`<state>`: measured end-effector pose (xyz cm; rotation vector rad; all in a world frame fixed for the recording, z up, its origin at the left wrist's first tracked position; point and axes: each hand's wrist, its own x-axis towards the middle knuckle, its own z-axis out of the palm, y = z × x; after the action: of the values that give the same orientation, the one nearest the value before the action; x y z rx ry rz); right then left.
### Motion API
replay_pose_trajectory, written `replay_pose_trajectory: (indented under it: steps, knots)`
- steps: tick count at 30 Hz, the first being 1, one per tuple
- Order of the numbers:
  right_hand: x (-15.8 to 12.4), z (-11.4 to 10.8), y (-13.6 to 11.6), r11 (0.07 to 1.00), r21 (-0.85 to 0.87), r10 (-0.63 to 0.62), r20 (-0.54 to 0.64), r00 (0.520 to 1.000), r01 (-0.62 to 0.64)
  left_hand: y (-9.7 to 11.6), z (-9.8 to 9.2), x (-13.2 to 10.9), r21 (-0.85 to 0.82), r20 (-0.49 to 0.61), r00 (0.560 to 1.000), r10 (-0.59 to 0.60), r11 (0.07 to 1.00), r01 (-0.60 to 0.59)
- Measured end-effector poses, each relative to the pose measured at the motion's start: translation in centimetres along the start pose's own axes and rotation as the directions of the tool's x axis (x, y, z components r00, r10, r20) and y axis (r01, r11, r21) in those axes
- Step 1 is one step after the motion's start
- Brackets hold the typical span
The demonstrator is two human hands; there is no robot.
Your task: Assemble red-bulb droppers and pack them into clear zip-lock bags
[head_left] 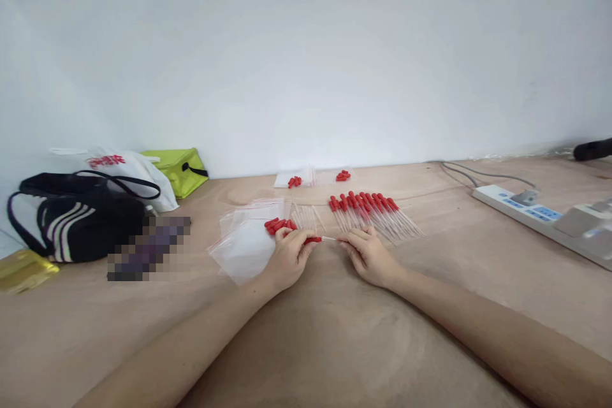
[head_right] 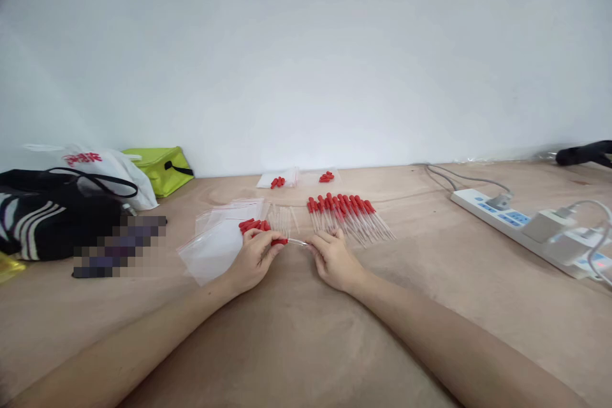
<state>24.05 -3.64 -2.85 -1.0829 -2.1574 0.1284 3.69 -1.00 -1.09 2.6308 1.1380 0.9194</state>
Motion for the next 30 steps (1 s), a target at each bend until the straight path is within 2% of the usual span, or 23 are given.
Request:
replay_pose_trajectory:
  steps: [9,15,20,25,30]
  knots:
    - [0.0,0.2,0.0,0.999,-0.009,-0.052,0.006,0.999,0.052,0.3,0.1,0.1,-0.097,-0.018,1.000,-0.025,0.995,0.023]
    - [0.3,-0.4,0.5,0.986,-0.113,-0.115,0.098,0.989,0.125,0.4,-0.2,0.0,-0.095,0.022,0.993,0.119,0.989,-0.117]
    - [0.3,-0.5,0.2,0.956,-0.247,-0.129,0.143,0.981,0.162,0.3,-0.2,-0.1,-0.020,0.058,0.978,0.199,0.980,-0.198]
    - [0.0,-0.2,-0.5,0.972,-0.211,-0.078,0.127,0.989,0.104,0.3,-0.2,-0.2,0.052,0.078,0.961,0.264,0.962,-0.268]
    - [0.3,-0.2,-1.1,0.980,-0.175,-0.072,0.152,0.986,0.098,0.2,-0.1,-0.1,0.036,0.090,0.941,0.326,0.943,-0.331]
